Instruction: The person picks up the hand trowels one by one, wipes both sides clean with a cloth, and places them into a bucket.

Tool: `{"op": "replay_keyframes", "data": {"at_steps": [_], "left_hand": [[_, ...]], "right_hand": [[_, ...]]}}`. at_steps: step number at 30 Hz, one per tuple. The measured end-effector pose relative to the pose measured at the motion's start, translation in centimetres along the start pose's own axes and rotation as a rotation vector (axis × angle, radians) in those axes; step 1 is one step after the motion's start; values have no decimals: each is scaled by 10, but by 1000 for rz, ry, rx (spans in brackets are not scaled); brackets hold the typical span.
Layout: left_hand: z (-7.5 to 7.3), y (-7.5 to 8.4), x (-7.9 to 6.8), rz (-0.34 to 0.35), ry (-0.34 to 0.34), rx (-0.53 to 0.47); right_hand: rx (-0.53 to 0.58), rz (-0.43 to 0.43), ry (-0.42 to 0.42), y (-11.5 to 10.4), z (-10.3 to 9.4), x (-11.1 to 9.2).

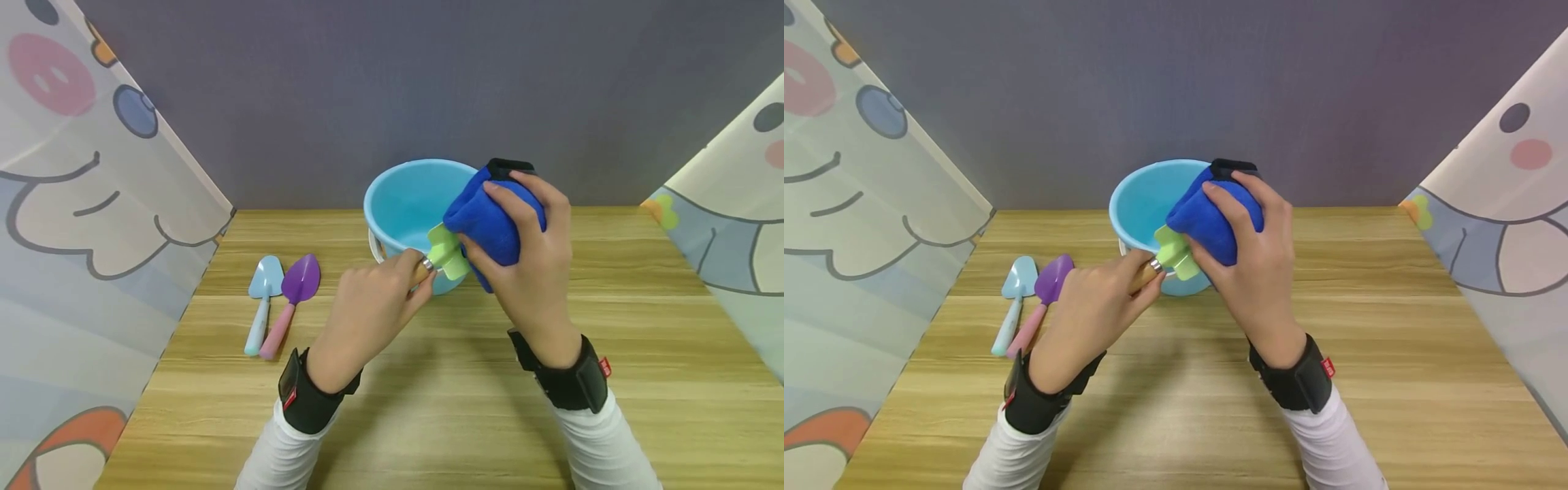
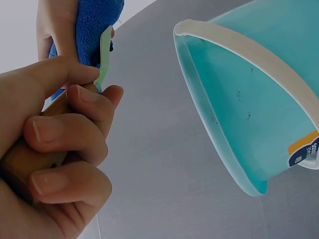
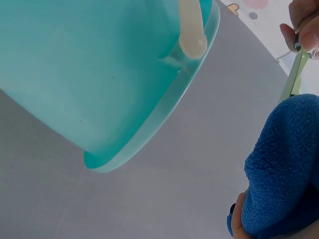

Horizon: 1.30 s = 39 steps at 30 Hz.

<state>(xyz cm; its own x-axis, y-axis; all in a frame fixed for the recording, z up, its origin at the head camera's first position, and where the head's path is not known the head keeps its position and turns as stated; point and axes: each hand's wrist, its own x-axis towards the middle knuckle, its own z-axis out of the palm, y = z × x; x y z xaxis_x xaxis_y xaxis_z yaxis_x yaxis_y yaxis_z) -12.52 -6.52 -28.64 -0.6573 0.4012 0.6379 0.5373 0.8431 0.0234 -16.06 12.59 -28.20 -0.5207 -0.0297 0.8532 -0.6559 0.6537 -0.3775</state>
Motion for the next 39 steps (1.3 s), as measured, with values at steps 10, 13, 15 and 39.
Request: {"op": "replay_keyframes", "data": {"at_steps": [10,13,15,39], "left_hand": [[0,-3,0,-5,-4,-21],[0,-4,0,-5,-11,-23],[0,-4,1,-8,-16,-26],[6,-8,1,-85,-106,-104]], "right_hand": [[15,58,72,10,-4,6],[28,73,92,12,-5,8],[28,79,101,13,-6,9],[-42,176,232,39,-29,14]]}}
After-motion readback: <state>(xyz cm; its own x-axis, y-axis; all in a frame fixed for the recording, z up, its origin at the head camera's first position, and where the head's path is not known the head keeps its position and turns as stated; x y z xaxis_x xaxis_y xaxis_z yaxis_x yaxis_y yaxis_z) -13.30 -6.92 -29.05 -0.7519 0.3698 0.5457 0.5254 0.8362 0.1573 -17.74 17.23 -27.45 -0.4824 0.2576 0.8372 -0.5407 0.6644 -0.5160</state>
